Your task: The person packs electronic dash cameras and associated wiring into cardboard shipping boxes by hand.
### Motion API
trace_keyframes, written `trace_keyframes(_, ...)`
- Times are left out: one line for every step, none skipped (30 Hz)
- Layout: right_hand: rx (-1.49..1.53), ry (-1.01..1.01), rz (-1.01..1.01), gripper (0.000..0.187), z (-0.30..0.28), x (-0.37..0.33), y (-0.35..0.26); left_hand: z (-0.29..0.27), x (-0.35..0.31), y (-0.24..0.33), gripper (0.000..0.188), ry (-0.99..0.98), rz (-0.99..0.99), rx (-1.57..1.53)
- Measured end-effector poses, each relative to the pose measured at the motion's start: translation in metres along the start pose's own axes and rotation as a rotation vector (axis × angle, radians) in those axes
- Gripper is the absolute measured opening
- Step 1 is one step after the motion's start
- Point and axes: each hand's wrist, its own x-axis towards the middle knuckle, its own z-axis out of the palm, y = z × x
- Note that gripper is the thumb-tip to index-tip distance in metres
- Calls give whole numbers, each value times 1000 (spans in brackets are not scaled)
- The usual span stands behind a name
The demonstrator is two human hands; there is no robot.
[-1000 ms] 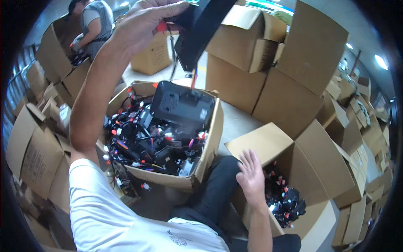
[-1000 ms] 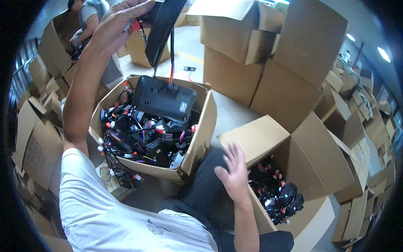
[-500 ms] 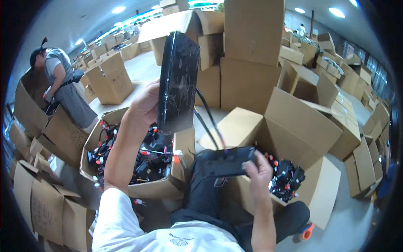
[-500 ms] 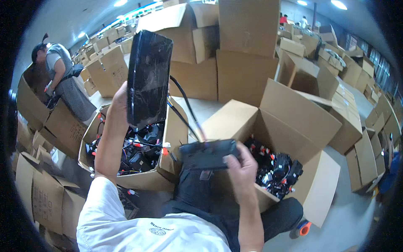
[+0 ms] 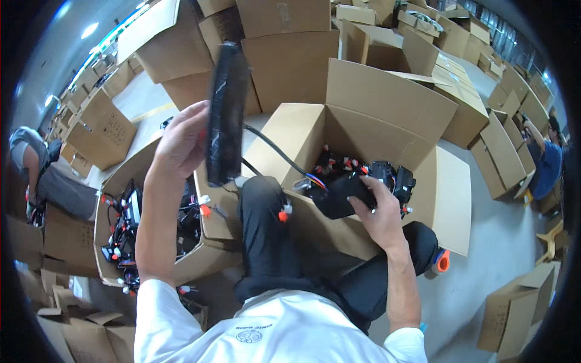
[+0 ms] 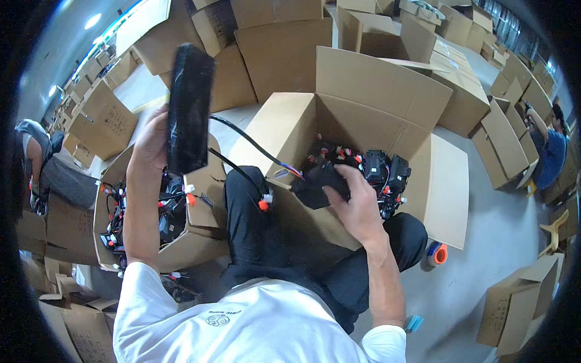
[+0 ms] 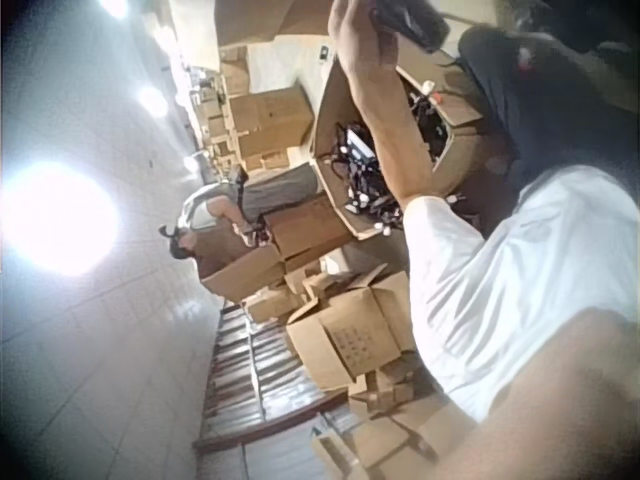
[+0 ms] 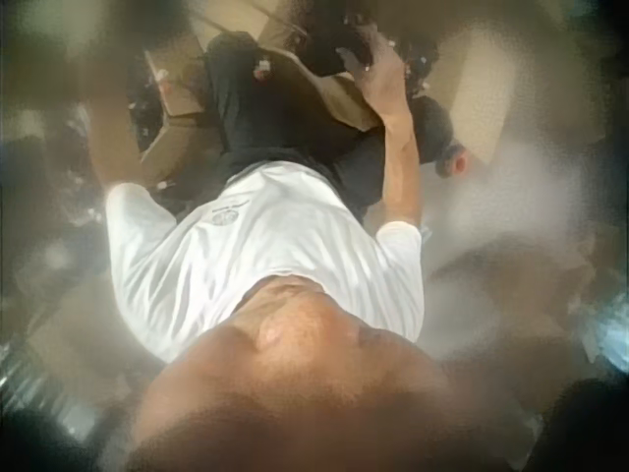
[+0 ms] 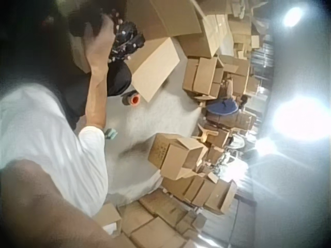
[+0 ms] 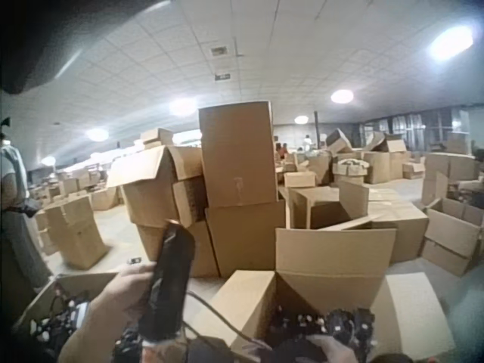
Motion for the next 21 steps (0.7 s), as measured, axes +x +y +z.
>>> trace_keyframes(-3, -4, -7, 47, -6, 0, -10, 15, 2, -2, 40, -15, 11, 99)
trace_keyframes(-58, -89, -191, 48, -16, 2, -22, 32, 7, -7, 36, 13, -43, 148)
trace_keyframes(-105, -179, -385, 49, -24, 7, -36, 25, 18, -21, 33, -73, -128, 164)
trace_keyframes(-128, -211, -540, 48, -34, 14, -60, 33, 25, -38, 24, -20, -231, 220)
trace_keyframes(-142, -245, -698, 47, -38, 21, -88, 24, 36, -64, 22, -47, -340, 483)
trace_keyframes(-136, -307, -780, 45, -39, 25, -112, 13, 45, -103, 19, -104, -458, 423)
trace_keyframes(-121, -374, -854, 42, -36, 30, -129, 14, 40, -132, 17, -177, -551, 432)
trace_keyframes(-124, -516, -836, 46, -38, 36, -141, 32, 32, -158, 30, -333, -608, 595)
trace_keyframes(-179, -668, -812, 53, -33, 43, -148, 45, 14, -188, 25, -358, -731, 385)
trace_keyframes(-82, -719, -770, 56, -22, 48, -144, 60, -7, -216, 18, -547, -867, 131)
trace_keyframes(24, -766, -723, 59, -10, 52, -132, 65, -24, -219, 21, -622, -1023, -37)
trace_keyframes(165, -878, -598, 67, 1, 55, -124, 62, -38, -233, 21, -618, -1042, -66)
trace_keyframes(173, -867, -546, 79, 12, 54, -113, 58, -49, -251, 22, -614, -1072, -101)
trace_keyframes(181, -802, -481, 85, 24, 43, -99, 54, -61, -269, 23, -607, -1104, -136)
trace_keyframes(197, -736, -410, 91, 36, 26, -81, 47, -76, -288, 24, -593, -1147, -171)
trace_keyframes(296, -903, -92, 98, 44, 14, -67, 43, -85, -304, 25, -587, -1178, -203)
trace_keyframes(296, -1017, 116, 98, 46, 3, -55, 39, -93, -320, 27, -580, -1208, -233)
trace_keyframes(344, -1033, 236, 99, 55, -9, -43, 33, -104, -333, 28, -561, -1238, -263)
trace_keyframes(378, -1027, 368, 100, 60, -23, -29, 42, -103, -326, 29, -567, -1270, -284)
trace_keyframes(383, -1023, 395, 100, 67, -39, -12, 49, -101, -318, 32, -644, -953, -45)
trace_keyframes(481, -992, 406, 101, 81, -51, -2, 12, -96, -354, 44, -764, -545, 523)
